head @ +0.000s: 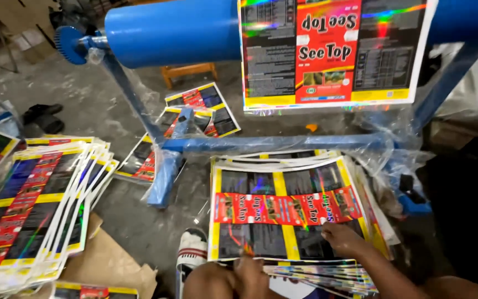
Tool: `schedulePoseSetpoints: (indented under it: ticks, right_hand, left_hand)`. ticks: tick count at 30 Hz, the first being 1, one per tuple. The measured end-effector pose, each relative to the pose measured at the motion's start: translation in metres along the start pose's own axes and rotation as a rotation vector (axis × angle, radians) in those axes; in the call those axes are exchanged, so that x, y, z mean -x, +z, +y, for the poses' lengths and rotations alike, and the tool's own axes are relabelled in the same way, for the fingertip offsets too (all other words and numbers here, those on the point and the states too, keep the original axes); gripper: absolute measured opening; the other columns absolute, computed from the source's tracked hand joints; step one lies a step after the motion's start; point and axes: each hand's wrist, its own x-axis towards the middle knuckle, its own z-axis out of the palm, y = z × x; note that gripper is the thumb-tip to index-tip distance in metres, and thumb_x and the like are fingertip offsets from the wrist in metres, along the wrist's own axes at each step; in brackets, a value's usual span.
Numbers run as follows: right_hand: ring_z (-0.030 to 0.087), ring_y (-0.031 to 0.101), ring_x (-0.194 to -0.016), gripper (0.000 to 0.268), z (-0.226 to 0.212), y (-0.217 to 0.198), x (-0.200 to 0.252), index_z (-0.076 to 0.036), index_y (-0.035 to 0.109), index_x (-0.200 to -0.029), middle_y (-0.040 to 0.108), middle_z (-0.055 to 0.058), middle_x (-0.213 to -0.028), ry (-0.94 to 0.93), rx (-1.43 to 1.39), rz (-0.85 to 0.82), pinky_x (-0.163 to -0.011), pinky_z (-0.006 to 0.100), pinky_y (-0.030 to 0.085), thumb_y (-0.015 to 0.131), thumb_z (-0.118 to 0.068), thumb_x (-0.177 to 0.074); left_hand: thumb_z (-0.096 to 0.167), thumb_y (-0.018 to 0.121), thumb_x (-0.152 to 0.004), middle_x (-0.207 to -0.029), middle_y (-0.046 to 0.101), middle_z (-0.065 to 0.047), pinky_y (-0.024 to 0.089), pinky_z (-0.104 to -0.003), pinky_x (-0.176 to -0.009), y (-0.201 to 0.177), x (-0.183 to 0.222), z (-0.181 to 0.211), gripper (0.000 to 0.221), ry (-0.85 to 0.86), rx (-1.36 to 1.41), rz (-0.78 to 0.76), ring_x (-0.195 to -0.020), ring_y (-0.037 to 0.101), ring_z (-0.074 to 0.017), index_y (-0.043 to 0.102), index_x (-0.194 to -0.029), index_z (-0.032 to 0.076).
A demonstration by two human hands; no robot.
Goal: The person cuts individual labels from a roll with a blade, then places each cut label onto a stack by hand.
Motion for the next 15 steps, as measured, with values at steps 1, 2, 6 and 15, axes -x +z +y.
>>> schedulePoseSetpoints:
  ticks: [1, 2, 6, 15]
  right_hand:
    - [0.039, 0.067, -0.104, 0.024, 0.018, 0.015, -0.005, -0.010, 0.066, -0.101, 0.070, 0.016, -0.103, 0.025, 0.069, -0.047, -0.089, 0.049, 0.052, 0.055, -0.031, -0.095]
    - [0.040, 0.064, -0.108, 0.025, 0.037, 0.029, -0.005, -0.011, 0.066, -0.102, 0.069, 0.016, -0.107, 0.056, 0.137, -0.094, -0.092, 0.052, 0.050, 0.051, -0.031, -0.097]
    - [0.042, 0.061, -0.111, 0.027, 0.008, 0.018, 0.010, -0.010, 0.064, -0.106, 0.068, 0.019, -0.112, 0.067, 0.081, -0.126, -0.094, 0.053, 0.048, 0.052, -0.031, -0.095]
    - [0.026, 0.071, -0.093, 0.033, -0.055, -0.057, 0.030, -0.010, 0.070, -0.105, 0.072, 0.009, -0.095, -0.271, -0.163, -0.083, -0.085, 0.041, 0.055, 0.064, -0.041, -0.094]
  left_hand:
    - [0.034, 0.064, -0.098, -0.067, 0.057, -0.011, 0.051, -0.044, -0.054, 0.008, -0.028, -0.030, 0.034, -0.125, 0.233, -0.167, -0.055, 0.054, -0.0240, 0.061, -0.095, 0.001]
    - [0.039, 0.065, -0.099, -0.068, 0.053, -0.012, 0.052, -0.047, -0.058, 0.015, -0.053, -0.062, 0.038, -0.249, 0.463, -0.336, -0.058, 0.050, -0.0272, 0.057, -0.100, 0.002]
    - [0.040, 0.065, -0.100, -0.092, 0.064, -0.012, 0.049, -0.056, -0.083, -0.008, 0.019, -0.025, 0.037, -0.495, -0.025, -0.421, -0.089, 0.061, -0.0282, 0.060, -0.116, 0.007]
    - [0.043, 0.078, -0.088, -0.118, 0.060, -0.012, 0.048, -0.040, -0.097, 0.130, 0.144, 0.362, 0.066, 1.056, 0.009, -0.623, -0.109, 0.058, -0.0217, 0.052, -0.134, 0.003]
